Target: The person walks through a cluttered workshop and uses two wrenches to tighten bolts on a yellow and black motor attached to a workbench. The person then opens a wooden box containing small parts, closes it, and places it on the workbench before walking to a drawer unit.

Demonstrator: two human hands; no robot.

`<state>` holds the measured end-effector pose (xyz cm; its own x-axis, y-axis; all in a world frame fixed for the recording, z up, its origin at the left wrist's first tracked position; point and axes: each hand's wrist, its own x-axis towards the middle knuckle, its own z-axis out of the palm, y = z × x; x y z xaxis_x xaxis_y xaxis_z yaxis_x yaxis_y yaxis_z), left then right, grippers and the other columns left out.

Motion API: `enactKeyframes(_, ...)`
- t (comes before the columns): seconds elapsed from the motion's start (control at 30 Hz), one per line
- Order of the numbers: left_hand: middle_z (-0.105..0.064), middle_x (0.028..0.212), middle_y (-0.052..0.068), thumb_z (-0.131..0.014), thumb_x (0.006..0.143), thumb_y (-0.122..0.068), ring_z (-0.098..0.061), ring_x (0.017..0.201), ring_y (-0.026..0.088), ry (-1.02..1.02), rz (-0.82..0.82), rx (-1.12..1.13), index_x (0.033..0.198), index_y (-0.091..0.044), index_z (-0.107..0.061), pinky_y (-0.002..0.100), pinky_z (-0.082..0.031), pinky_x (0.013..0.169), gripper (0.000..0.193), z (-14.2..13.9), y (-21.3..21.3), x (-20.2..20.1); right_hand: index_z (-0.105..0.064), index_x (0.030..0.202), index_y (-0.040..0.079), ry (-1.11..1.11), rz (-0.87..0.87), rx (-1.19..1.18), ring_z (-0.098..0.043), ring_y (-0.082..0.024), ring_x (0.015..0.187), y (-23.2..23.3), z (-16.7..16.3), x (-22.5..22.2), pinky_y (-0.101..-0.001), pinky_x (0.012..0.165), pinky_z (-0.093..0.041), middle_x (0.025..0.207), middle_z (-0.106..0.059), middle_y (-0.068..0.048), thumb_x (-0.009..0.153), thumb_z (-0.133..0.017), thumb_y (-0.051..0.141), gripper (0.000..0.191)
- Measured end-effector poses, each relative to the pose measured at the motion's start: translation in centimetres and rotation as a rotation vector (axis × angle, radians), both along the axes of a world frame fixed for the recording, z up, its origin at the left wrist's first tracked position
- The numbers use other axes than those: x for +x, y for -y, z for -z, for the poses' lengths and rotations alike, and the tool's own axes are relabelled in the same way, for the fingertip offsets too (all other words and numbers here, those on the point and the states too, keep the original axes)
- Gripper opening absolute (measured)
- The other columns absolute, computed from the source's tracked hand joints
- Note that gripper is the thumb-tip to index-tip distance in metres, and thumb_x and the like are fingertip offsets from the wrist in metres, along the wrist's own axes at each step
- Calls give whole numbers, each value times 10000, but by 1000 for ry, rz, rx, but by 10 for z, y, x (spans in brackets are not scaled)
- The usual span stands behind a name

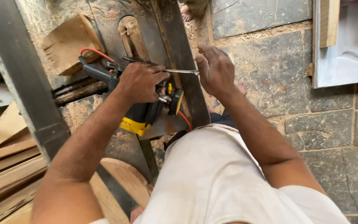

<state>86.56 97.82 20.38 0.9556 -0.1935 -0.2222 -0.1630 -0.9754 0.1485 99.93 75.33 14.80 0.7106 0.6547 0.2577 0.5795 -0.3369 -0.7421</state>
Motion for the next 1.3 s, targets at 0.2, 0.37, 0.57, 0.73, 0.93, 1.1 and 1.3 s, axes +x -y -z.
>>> enactKeyframes(0.2,-741,1252,85,-759,752,-406,-733,1013,259,19,-30,-43,1155,-156,-766,404,-578,824,475,24,-4,-15,-664,1138,30,314,-157,277,-702,-318,1092,13,-37,10,-452,945,-544,1190,-717,-179,1170,-380,279,379)
enactKeyframes(0.37,-763,1152,77,-764,685,-363,-745,986,258,72,7,39,1101,-169,-779,420,-576,786,459,7,3,-10,-645,1223,-22,-142,37,-133,-659,-370,889,-58,-7,8,-476,779,-504,1071,-698,-213,1121,-510,222,297)
enactKeyframes(0.57,-759,1063,52,-747,670,-379,-726,948,264,188,7,-82,1018,-177,-771,434,-546,807,403,-1,0,-5,-611,1216,16,19,-91,78,-629,-382,1072,-30,-39,-2,-500,990,-437,1169,-669,-195,1102,-534,290,307)
enactKeyframes(0.73,-744,1020,57,-763,690,-351,-718,932,256,132,-30,-95,1007,-151,-762,420,-520,850,374,15,-6,-21,-614,1266,38,167,-196,148,-621,-316,1111,-25,-17,-11,-465,1042,-389,1174,-637,-146,1113,-573,336,338)
enactKeyframes(0.93,-743,1084,34,-740,710,-327,-678,1078,223,193,-31,-62,987,-151,-741,399,-508,965,328,18,-15,-24,-615,1202,44,256,-312,49,-578,-314,1024,-65,52,-3,-476,950,-394,1090,-614,-143,1048,-570,380,372)
enactKeyframes(1.1,-608,1333,97,-699,853,-447,-513,1356,290,359,-118,47,1197,-141,-699,523,-366,1167,460,27,-1,-32,-655,1164,65,172,-618,-214,-605,-321,998,-61,60,7,-491,889,-433,1027,-643,-141,1033,-558,348,327)
enactKeyframes(1.3,-260,1629,323,-453,948,-852,-241,1536,508,666,-1036,244,1641,-77,-237,694,-129,1237,1062,59,72,-62,-597,1269,-1,236,-848,-447,-548,-358,1225,-74,57,20,-534,1046,-388,1256,-617,-207,1018,-470,223,360)
